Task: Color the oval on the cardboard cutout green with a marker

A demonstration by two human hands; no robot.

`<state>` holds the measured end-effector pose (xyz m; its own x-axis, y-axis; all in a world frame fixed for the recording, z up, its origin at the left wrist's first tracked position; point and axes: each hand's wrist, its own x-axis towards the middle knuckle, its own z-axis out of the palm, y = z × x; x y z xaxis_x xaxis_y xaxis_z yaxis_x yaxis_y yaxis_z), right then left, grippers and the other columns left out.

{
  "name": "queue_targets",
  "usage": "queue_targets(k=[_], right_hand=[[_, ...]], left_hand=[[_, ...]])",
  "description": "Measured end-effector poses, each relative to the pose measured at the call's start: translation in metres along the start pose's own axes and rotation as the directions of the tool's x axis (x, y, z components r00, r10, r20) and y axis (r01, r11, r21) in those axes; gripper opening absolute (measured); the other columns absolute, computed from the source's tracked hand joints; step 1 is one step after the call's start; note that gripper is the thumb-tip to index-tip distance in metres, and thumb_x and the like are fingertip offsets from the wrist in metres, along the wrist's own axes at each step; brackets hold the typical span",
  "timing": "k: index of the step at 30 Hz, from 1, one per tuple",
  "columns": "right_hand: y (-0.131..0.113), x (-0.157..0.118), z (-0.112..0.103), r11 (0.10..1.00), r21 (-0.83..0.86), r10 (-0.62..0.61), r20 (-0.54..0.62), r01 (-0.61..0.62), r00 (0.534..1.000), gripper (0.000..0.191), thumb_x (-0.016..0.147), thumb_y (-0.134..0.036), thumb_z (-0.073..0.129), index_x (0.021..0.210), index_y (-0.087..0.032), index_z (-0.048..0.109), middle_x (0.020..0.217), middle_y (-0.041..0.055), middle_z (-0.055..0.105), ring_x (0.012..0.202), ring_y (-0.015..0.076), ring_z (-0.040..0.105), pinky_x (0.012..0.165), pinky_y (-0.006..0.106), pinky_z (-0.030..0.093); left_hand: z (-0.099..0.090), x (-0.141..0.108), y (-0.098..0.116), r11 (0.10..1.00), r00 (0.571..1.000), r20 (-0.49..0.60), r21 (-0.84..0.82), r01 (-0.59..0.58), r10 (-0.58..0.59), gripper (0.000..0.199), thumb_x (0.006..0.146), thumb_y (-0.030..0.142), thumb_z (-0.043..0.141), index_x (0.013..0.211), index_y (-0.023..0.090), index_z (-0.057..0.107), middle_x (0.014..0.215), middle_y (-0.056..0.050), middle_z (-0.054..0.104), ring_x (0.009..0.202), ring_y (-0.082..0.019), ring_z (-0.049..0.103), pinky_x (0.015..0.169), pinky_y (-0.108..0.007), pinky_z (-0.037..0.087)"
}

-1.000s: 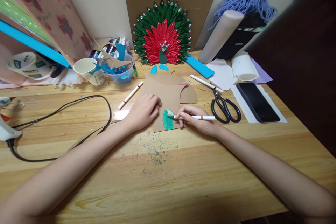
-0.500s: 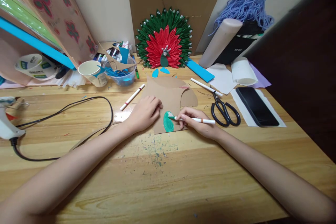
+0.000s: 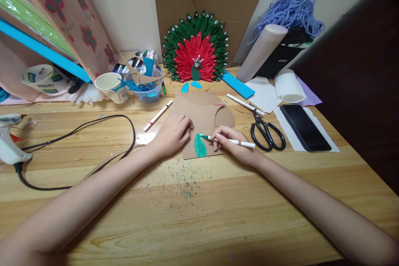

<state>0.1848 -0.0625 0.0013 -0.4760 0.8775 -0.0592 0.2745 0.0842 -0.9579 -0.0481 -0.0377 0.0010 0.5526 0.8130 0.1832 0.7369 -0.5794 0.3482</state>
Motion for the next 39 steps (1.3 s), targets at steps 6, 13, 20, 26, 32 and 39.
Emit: queue_targets(k=[6, 13, 20, 26, 32, 39], right_hand=[[-0.0005, -0.0005, 0.0008, 1.000, -0.002, 0.004, 0.017, -0.004, 1.000, 0.026, 0.093, -0.041, 0.047, 0.089, -0.017, 0.058, 0.074, 0.0020, 0.063, 0.071, 0.0146, 0.058, 0.066, 0.027, 0.042], [-0.0038, 0.0003, 0.0010, 1.000, 0.001, 0.025, 0.034, -0.025, 0.999, 0.027, 0.093, -0.042, 0.049, 0.087, -0.017, 0.058, 0.074, 0.0017, 0.062, 0.072, 0.0142, 0.057, 0.068, 0.027, 0.041], [-0.0052, 0.0007, 0.0021, 1.000, -0.009, 0.030, 0.022, -0.030, 0.999, 0.027, 0.093, -0.042, 0.049, 0.087, -0.017, 0.058, 0.075, 0.0012, 0.063, 0.072, 0.0135, 0.057, 0.068, 0.027, 0.041], [-0.0042, 0.0003, 0.0022, 0.999, -0.033, 0.013, -0.008, -0.014, 1.000, 0.027, 0.093, -0.041, 0.049, 0.089, -0.017, 0.059, 0.076, 0.0015, 0.063, 0.073, 0.0135, 0.057, 0.068, 0.027, 0.040], [-0.0040, -0.0003, 0.0013, 0.999, -0.032, 0.015, 0.002, -0.015, 1.000, 0.026, 0.093, -0.041, 0.049, 0.090, -0.017, 0.059, 0.076, 0.0012, 0.063, 0.071, 0.0128, 0.056, 0.065, 0.026, 0.040], [-0.0023, -0.0001, 0.0017, 1.000, -0.025, 0.011, 0.029, -0.010, 1.000, 0.024, 0.093, -0.039, 0.049, 0.091, -0.017, 0.059, 0.076, 0.0014, 0.063, 0.073, 0.0133, 0.058, 0.069, 0.027, 0.042]], left_hand=[[-0.0005, -0.0012, 0.0005, 1.000, 1.000, 0.002, -0.005, 0.003, -0.003, 0.016, 0.089, 0.018, 0.038, 0.093, 0.018, 0.053, 0.092, -0.005, 0.060, 0.086, -0.017, 0.051, 0.076, -0.032, 0.040], [0.0005, 0.0002, 0.0003, 1.000, 1.000, 0.003, -0.006, 0.005, -0.005, 0.015, 0.089, 0.018, 0.039, 0.092, 0.017, 0.053, 0.092, -0.005, 0.059, 0.086, -0.017, 0.051, 0.076, -0.031, 0.040], [0.0013, -0.0002, -0.0007, 1.000, 1.000, -0.007, -0.010, 0.002, -0.002, 0.014, 0.088, 0.018, 0.039, 0.092, 0.018, 0.053, 0.092, -0.004, 0.059, 0.086, -0.017, 0.050, 0.076, -0.031, 0.039], [0.0012, -0.0005, -0.0009, 1.000, 1.000, 0.002, -0.001, 0.004, -0.004, 0.014, 0.088, 0.017, 0.039, 0.092, 0.018, 0.053, 0.092, -0.004, 0.059, 0.086, -0.017, 0.050, 0.076, -0.031, 0.039], [0.0015, 0.0003, -0.0008, 1.000, 1.000, 0.007, -0.005, 0.006, -0.006, 0.014, 0.089, 0.018, 0.040, 0.093, 0.018, 0.053, 0.092, -0.004, 0.059, 0.086, -0.016, 0.050, 0.076, -0.031, 0.039], [0.0014, -0.0001, -0.0007, 1.000, 1.000, 0.002, -0.007, 0.005, -0.005, 0.014, 0.088, 0.017, 0.040, 0.092, 0.018, 0.053, 0.092, -0.004, 0.059, 0.086, -0.017, 0.050, 0.076, -0.031, 0.039]])
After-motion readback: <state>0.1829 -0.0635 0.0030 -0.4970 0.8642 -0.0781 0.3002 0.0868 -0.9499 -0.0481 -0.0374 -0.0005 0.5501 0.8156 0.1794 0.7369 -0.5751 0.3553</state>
